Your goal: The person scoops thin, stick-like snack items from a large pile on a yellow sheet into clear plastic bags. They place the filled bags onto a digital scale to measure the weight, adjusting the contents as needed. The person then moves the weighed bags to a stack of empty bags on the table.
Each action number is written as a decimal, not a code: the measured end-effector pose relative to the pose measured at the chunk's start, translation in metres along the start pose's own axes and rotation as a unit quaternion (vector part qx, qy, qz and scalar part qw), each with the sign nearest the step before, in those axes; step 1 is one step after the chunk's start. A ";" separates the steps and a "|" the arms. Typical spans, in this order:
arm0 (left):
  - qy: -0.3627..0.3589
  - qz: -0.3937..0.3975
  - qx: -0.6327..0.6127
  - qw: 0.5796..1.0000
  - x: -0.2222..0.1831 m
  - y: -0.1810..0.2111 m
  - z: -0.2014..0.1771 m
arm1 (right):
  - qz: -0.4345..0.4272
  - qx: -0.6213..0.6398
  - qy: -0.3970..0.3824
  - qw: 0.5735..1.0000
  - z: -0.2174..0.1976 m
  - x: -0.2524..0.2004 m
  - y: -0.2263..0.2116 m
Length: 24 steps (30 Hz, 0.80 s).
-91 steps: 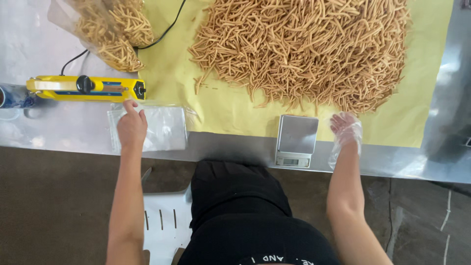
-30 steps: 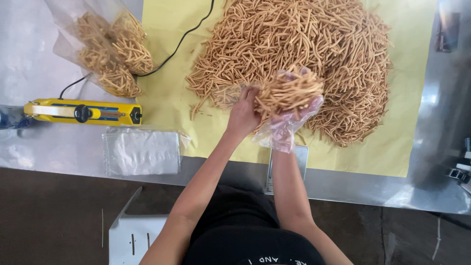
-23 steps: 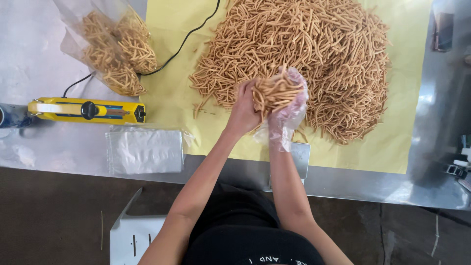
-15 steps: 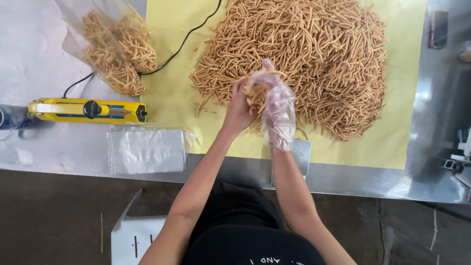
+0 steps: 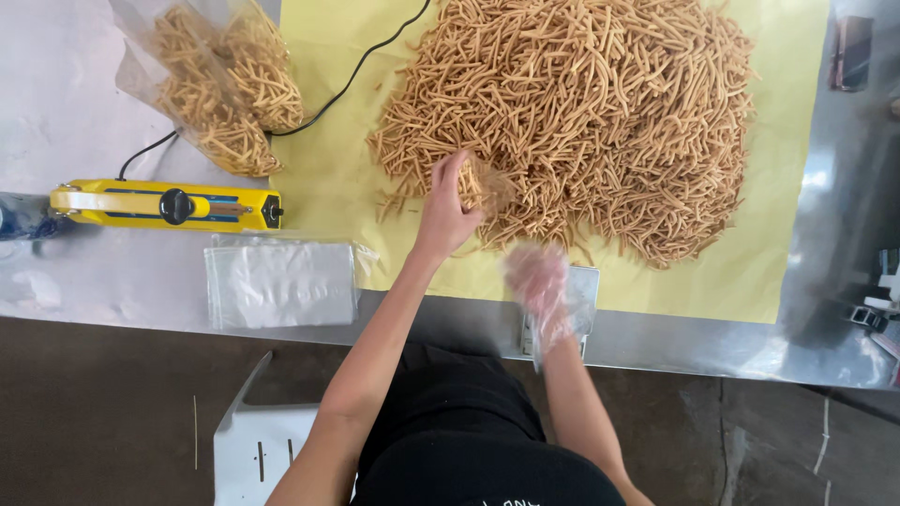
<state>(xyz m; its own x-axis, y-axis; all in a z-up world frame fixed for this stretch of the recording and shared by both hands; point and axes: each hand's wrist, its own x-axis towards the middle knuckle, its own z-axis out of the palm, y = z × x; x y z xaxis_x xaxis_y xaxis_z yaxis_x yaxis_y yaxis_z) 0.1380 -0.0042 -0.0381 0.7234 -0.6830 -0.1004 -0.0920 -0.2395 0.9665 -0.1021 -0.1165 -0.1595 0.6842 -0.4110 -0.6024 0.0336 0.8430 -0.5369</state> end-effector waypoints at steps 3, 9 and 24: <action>0.009 0.036 0.027 0.999 -0.001 -0.002 0.003 | 0.159 0.147 -0.008 0.976 -0.044 0.011 0.058; -0.026 -0.039 -0.022 0.999 -0.017 0.028 0.001 | 0.106 0.343 -0.101 0.928 -0.053 0.077 0.056; -0.049 -0.088 0.062 0.993 -0.025 0.018 0.015 | -0.246 0.391 0.008 0.887 0.026 0.175 -0.025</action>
<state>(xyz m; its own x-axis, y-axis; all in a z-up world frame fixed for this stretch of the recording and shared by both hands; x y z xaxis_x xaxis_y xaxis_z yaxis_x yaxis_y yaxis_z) 0.1081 -0.0023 -0.0218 0.6658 -0.6855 -0.2945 -0.0580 -0.4411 0.8956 0.0355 -0.2004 -0.2362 0.4362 -0.7953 -0.4209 0.8241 0.5410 -0.1682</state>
